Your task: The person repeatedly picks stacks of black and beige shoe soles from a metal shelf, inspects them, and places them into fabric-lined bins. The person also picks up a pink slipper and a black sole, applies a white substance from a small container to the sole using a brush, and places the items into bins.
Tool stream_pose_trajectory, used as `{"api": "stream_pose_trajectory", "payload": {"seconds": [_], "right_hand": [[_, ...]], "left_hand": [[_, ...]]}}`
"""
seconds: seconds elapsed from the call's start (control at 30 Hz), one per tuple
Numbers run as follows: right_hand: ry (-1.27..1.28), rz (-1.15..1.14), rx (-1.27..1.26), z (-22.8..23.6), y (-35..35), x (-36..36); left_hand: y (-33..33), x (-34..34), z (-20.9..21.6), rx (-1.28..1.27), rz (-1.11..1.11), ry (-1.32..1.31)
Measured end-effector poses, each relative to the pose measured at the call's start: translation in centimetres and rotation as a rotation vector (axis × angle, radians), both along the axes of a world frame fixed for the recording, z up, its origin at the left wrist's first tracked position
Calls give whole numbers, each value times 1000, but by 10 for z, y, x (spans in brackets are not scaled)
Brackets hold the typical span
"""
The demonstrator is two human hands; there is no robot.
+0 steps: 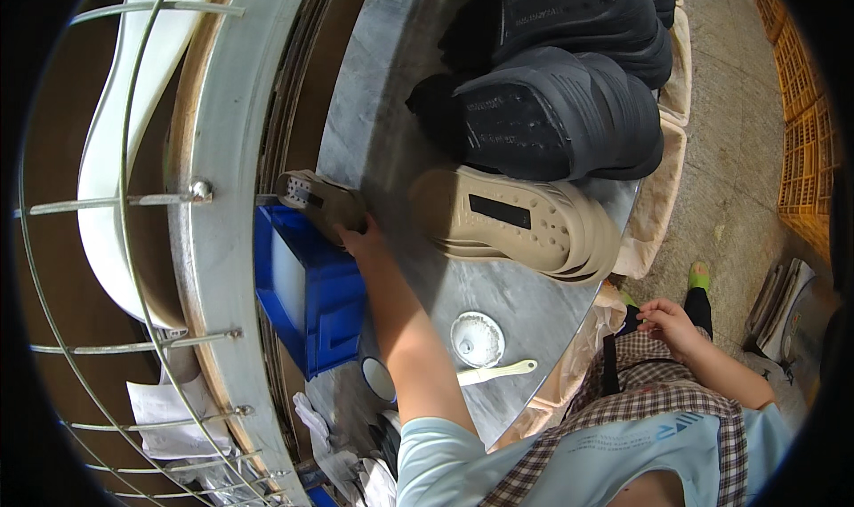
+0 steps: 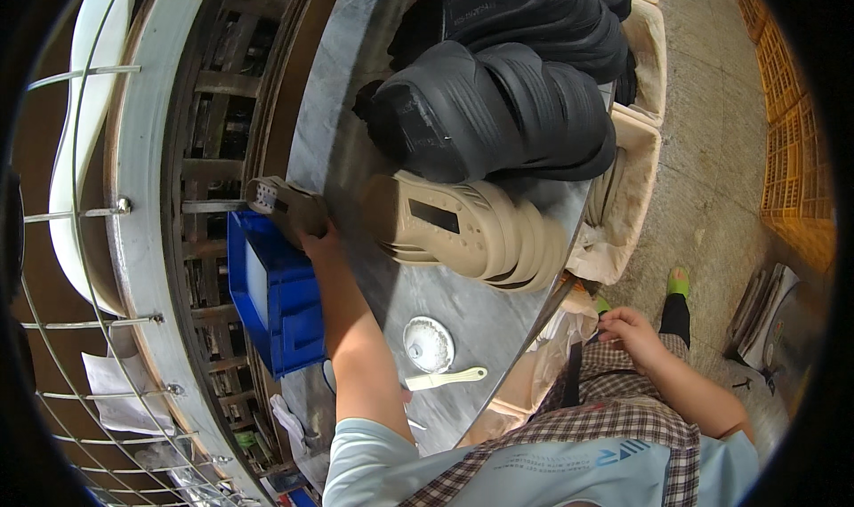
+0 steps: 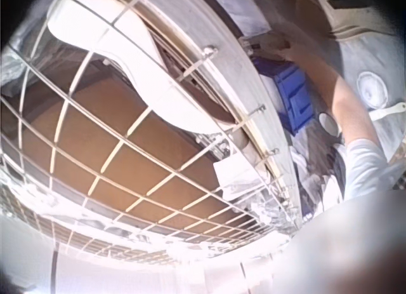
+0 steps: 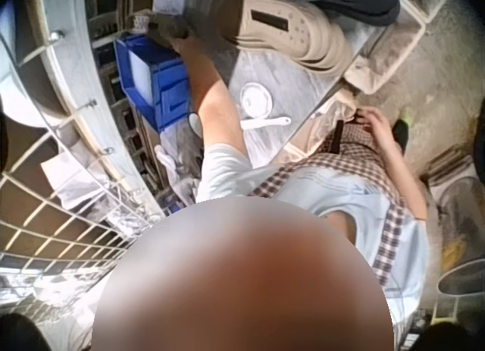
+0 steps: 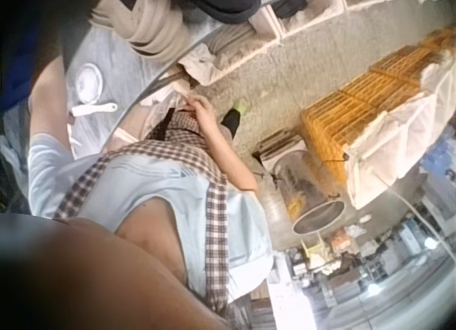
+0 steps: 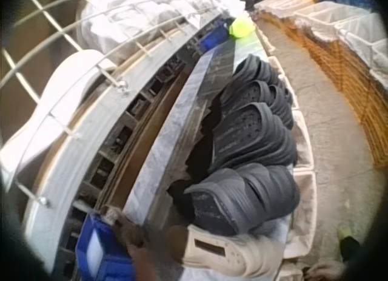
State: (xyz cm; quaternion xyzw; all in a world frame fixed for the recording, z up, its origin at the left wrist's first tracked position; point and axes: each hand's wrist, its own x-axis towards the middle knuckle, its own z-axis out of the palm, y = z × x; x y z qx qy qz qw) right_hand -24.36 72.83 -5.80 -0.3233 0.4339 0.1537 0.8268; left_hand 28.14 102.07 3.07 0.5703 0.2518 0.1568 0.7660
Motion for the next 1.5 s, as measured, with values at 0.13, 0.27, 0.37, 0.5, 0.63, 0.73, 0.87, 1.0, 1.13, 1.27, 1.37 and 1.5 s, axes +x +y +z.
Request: {"api": "stream_pose_trajectory", "payload": {"seconds": [0.13, 0.27, 0.37, 0.5, 0.63, 0.73, 0.87, 1.0, 1.13, 1.27, 1.37, 1.5], "right_hand": [[11, 63, -15, -11, 0, -14], [-304, 258, -75, -11, 0, -9], [-670, 421, -84, 8, 0, 17], [-954, 594, -120, 60, 6, 65], [-928, 595, 256, 123, 39, 89], [-916, 483, 525, 154, 59, 76], [-984, 259, 589, 161, 44, 29], [-952, 240, 590, 152, 8, -11], [-980, 242, 471, 147, -28, -41], [-978, 153, 323, 152, -56, -60], [-1055, 56, 30, 157, -85, -65], [-982, -80, 166, 150, -138, -70]], "left_hand": [[7, 10, 6, -340, -76, -40], [22, -69, 47, -847, -312, -69], [23, -201, 78, -967, -390, -27], [4, -374, 116, -1105, -381, 18], [-24, -502, 133, -1132, -358, 20], [-47, -569, 127, -1017, -290, 53], [-77, -618, 119, -599, -383, 163], [-108, -631, 115, -5, -545, 159], [-122, -595, 119, 301, -925, 109], [-162, -537, 110, 58, -984, 3], [-213, -506, 96, -20, -1026, -30], [-274, -491, 74, -355, -1118, 97]]}}
